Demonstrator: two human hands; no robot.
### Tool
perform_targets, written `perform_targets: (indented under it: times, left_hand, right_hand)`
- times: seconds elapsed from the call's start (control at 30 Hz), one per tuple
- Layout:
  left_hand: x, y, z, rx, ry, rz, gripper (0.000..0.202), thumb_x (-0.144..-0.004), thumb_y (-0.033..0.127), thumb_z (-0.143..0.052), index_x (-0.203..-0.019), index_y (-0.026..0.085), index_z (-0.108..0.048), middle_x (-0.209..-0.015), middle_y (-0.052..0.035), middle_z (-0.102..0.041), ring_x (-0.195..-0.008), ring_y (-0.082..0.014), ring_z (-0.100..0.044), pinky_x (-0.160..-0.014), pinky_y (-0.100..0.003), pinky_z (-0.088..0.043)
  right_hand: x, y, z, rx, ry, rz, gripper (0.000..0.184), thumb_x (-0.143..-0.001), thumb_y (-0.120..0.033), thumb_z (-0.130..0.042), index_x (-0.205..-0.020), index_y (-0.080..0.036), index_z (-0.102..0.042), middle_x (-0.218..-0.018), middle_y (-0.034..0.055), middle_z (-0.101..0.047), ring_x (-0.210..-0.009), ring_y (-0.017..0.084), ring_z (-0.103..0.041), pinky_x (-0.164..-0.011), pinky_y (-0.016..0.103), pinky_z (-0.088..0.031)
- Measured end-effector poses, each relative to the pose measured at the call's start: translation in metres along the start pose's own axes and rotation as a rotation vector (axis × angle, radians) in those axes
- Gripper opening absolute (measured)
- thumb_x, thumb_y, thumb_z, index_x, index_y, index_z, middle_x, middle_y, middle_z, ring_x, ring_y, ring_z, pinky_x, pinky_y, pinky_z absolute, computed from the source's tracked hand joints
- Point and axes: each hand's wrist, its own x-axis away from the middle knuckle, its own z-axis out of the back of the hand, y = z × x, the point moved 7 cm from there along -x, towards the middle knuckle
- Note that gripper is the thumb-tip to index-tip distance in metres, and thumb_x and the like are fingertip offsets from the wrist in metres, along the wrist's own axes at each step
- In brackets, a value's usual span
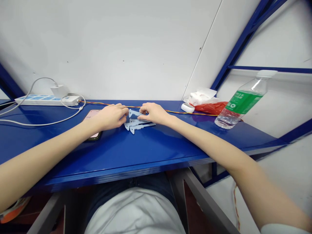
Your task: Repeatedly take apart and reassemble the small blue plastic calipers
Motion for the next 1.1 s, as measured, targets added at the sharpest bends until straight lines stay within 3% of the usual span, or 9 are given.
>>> perform_targets:
  times: [0.27,0.5,0.7,0.83,1.1]
  left_hand:
    - [-0.003,-0.031,-0.024,-0.060,-0.127,0.075,0.047,-0.091,0.037,-0.032,-0.123,0.009,-0.053,-0.121,-0.0160,-0.059,-0.113,-0.0281,-0.053,-0.092,-0.039,-0.043]
    - [-0.007,-0.051,-0.039,0.015,-0.237,0.133,0.053,-0.091,0.038,-0.027,-0.132,0.011,-0.047,-0.127,-0.0167,-0.058,-0.116,-0.0269,-0.053,-0.096,-0.039,-0.041]
    - [-0.009,-0.056,-0.042,0.036,-0.207,0.091,0.047,-0.087,0.035,-0.032,-0.121,0.014,-0.056,-0.117,-0.0154,-0.062,-0.106,-0.0264,-0.058,-0.090,-0.038,-0.045]
    - [-0.010,-0.054,-0.039,0.092,-0.196,0.076,0.036,-0.082,0.032,-0.037,-0.099,0.017,-0.065,-0.104,-0.0123,-0.065,-0.094,-0.0242,-0.061,-0.082,-0.034,-0.047]
    - [-0.011,-0.050,-0.039,0.149,-0.214,0.041,0.027,-0.079,0.030,-0.039,-0.078,0.020,-0.064,-0.088,-0.0090,-0.066,-0.082,-0.0211,-0.061,-0.073,-0.032,-0.047]
  right_hand:
    - [0.003,0.014,-0.014,-0.242,-0.318,0.001,0.017,-0.078,-0.032,-0.056,-0.081,-0.018,-0.066,-0.082,0.0022,-0.065,-0.067,0.011,-0.053,-0.061,0.025,-0.036]
    - [0.003,0.017,-0.010,-0.253,-0.304,0.030,0.014,-0.074,-0.019,-0.054,-0.081,-0.018,-0.066,-0.086,0.0029,-0.067,-0.071,0.012,-0.055,-0.064,0.025,-0.040]
    - [0.000,0.023,-0.010,-0.182,-0.279,-0.004,0.012,-0.074,-0.015,-0.054,-0.077,-0.017,-0.065,-0.082,0.0031,-0.067,-0.068,0.012,-0.055,-0.061,0.025,-0.039]
    - [-0.001,0.025,-0.012,-0.170,-0.276,-0.003,0.010,-0.073,-0.015,-0.055,-0.075,-0.017,-0.064,-0.080,0.0030,-0.066,-0.067,0.012,-0.055,-0.060,0.025,-0.038]
    - [0.002,0.024,-0.010,-0.170,-0.336,-0.018,0.009,-0.075,-0.022,-0.057,-0.074,-0.017,-0.065,-0.079,0.0034,-0.067,-0.067,0.013,-0.056,-0.061,0.026,-0.040]
